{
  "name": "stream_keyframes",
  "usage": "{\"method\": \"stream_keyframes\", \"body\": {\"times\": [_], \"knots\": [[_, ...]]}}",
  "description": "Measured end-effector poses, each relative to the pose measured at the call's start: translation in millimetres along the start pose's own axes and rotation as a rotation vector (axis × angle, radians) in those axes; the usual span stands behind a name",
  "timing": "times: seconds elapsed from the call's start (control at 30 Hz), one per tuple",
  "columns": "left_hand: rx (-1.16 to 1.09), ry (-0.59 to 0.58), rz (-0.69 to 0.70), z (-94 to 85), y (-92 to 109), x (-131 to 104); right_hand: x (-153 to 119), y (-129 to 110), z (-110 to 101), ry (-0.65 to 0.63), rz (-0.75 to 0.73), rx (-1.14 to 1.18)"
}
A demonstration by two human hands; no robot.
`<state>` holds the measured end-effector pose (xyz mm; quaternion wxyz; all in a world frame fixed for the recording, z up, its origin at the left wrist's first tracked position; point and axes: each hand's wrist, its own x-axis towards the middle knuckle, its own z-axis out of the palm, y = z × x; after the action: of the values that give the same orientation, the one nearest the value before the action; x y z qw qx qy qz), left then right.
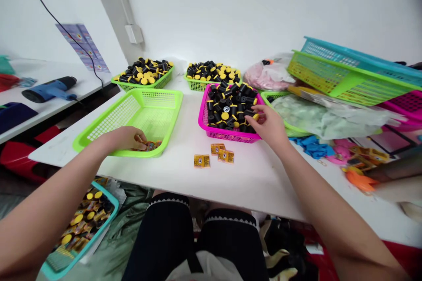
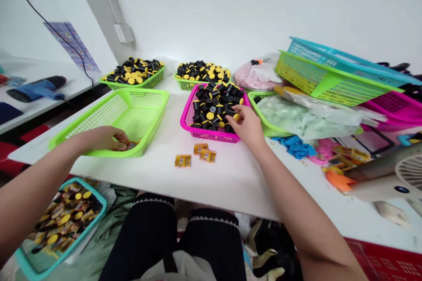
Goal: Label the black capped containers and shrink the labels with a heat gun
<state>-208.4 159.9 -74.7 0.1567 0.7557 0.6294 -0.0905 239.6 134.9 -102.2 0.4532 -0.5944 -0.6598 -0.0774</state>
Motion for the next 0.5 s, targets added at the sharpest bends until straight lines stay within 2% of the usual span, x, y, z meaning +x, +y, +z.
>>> {"method": "stream_keyframes", "body": {"times": [0.03,0.07,0.13,0.2,0.23,0.27,0.3,0.33,0.4,0.5], "knots": [[-0.007,0.012,0.003,-1.9,1.5,-1.9,-6.3,1.2,-1.3,0.055,-0.018,0.075],[-0.007,0.080,0.010,-3.4,5.3,-6.1,-12.4,2.2,-2.6,0.105,-0.037,0.140],[-0.015,0.356,0.071,-2.0,22.5,-20.3,-23.2,3.0,-5.3,0.200,-0.085,0.223],[-0.066,0.636,0.240,9.9,53.0,-37.8,-30.9,1.8,-8.4,0.284,-0.127,0.244],[-0.104,0.696,0.344,20.7,71.7,-45.4,-33.6,0.5,-9.9,0.314,-0.141,0.240],[-0.116,0.673,0.462,34.2,91.0,-51.1,-35.7,-1.2,-11.2,0.329,-0.154,0.234],[-0.087,0.593,0.604,49.7,109.6,-54.4,-37.3,-3.0,-12.3,0.329,-0.165,0.232],[-0.035,0.542,0.680,65.8,126.2,-55.2,-38.6,-5.0,-13.0,0.317,-0.176,0.233],[0.130,0.468,0.693,95.2,150.2,-50.7,-40.9,-8.3,-13.1,0.272,-0.192,0.239],[0.355,0.450,0.683,120.3,161.5,-39.7,-43.7,-10.9,-11.3,0.205,-0.188,0.228]]}}
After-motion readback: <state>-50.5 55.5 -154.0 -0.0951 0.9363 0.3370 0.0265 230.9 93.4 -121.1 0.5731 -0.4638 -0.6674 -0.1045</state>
